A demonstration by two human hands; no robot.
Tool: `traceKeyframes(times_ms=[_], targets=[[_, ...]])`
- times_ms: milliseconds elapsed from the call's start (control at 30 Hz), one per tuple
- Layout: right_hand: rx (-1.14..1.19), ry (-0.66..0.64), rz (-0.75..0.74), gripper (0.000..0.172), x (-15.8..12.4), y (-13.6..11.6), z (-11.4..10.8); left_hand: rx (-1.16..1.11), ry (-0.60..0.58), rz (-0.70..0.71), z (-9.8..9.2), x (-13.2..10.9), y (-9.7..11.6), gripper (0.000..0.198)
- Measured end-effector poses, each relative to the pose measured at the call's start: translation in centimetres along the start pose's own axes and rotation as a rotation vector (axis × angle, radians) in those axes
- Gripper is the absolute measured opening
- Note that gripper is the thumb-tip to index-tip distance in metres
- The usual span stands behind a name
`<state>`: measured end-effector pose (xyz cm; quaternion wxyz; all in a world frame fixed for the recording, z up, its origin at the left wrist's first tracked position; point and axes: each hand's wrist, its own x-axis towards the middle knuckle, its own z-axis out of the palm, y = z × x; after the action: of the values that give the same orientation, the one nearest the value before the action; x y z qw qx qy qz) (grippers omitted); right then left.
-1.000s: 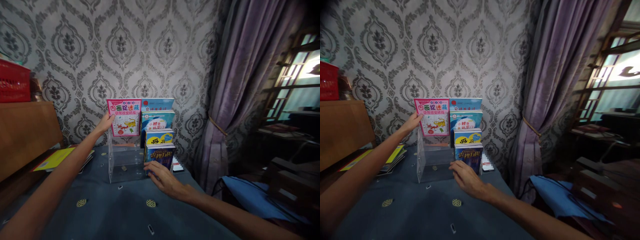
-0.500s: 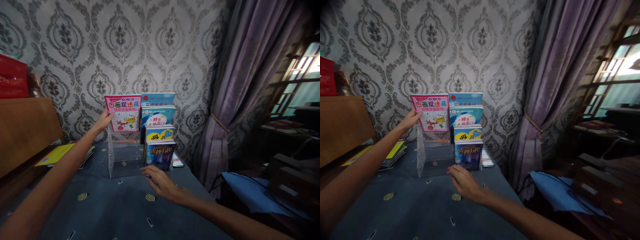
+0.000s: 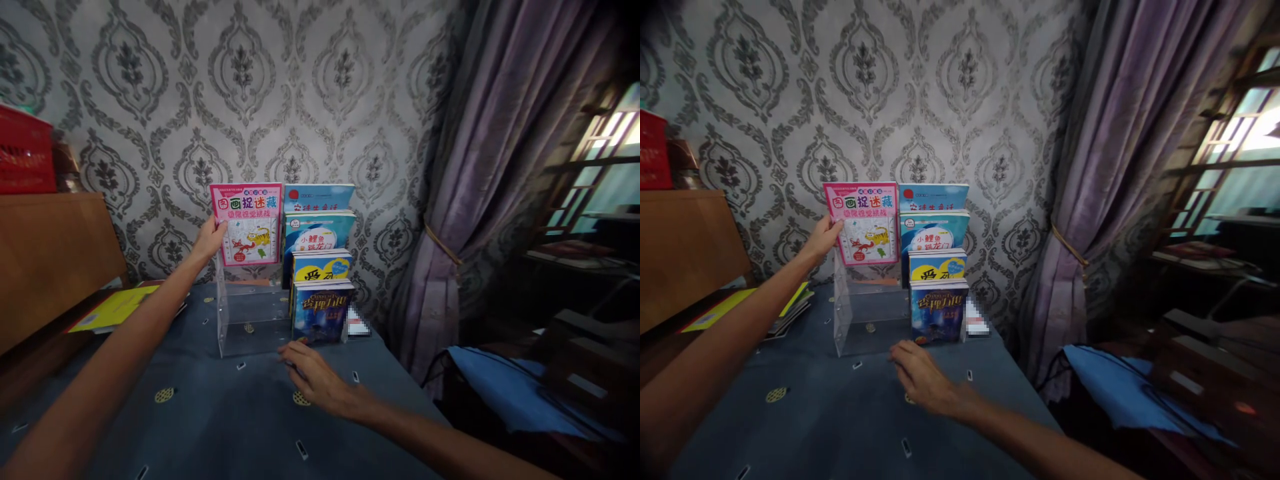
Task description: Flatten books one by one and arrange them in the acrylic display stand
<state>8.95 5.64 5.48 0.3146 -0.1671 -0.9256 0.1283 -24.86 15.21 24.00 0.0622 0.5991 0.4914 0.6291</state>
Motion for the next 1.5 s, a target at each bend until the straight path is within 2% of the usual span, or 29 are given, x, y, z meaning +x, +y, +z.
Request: traceKeyframes(times_ms=[167,433,733,1033,1200,1400,1500], targets=[[0.016,0.022,0.021,0.036,-0.7,1.0,0.5,0.011,0.031,0.002,0.4,0.4,-0.4,0.035],[0.001,-0.022,0.056,0.038,-2.2,2.9,1.3,0.013,0.011,-0.015,0.5,-0.5,0.0,0.031],[0.025,0.013,0.091,0.034,-2.9,3.3,2.0,-0.053,-0.013,-0.001,0.7,-1.2,0.6,0.040],[0.056,-0.076,0.185,0.027,-3.0,2.3,1.6,-0.131,-0.058,-0.018,0.8,-1.8,0.9,0.055],[0.072,-0.104,0.232,0.026,-3.6,2.7,2.1,-0.185,-0.094,0.042,1.0,-2.2,0.8,0.058],[0.161,-0.133,0.297,0.033,-4.6,2.9,3.3,-0.134,-0.056,0.113,0.9,-2.2,-0.4,0.056],[0.217,-0.115,0.311,0.033,-4.8,2.6,4.2,0.081,0.075,0.158,-0.1,-4.5,-1.6,0.054]])
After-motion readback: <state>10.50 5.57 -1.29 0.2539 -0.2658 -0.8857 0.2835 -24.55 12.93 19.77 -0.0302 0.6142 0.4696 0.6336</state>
